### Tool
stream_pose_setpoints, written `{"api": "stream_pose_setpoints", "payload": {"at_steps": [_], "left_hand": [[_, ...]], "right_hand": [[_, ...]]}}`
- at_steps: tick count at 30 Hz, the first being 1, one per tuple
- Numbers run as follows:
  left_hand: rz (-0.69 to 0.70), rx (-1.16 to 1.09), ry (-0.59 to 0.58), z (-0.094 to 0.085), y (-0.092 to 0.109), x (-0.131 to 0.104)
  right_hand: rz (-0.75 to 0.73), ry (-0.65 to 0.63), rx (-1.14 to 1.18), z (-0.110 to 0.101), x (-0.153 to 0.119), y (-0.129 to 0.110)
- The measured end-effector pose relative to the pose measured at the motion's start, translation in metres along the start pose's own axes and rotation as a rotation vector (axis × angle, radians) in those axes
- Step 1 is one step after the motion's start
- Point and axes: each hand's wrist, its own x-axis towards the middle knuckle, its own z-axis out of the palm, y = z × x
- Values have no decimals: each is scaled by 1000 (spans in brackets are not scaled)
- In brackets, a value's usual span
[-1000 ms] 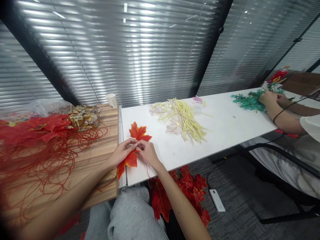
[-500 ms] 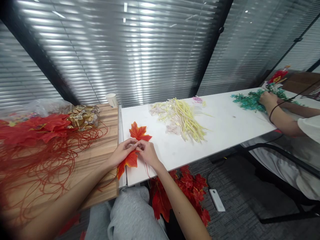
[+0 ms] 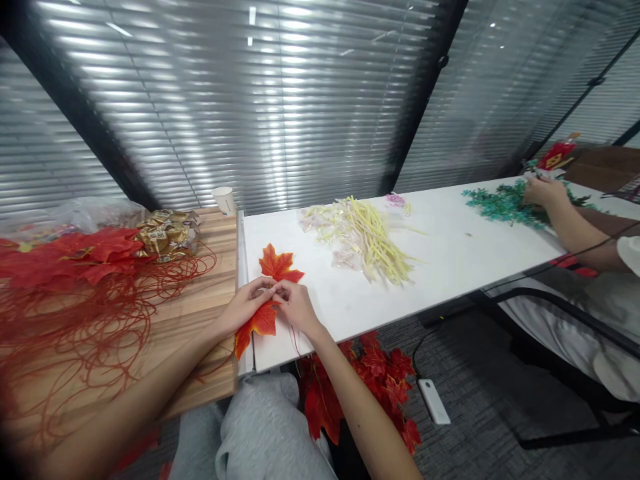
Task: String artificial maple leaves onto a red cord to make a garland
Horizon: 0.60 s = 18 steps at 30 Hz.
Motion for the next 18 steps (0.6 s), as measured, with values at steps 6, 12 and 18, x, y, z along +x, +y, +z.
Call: {"api": "stream_pose_setpoints", "payload": {"at_steps": [6,12,18], "left_hand": [[6,21,-2,-1,-2,0],[29,60,1,0,-1,1],[31,76,-7,0,1,0]], "right_hand": [[-3,1,2,1,1,2],[-2,1,-6,1,0,1],[6,-5,12,1,0,0]]}}
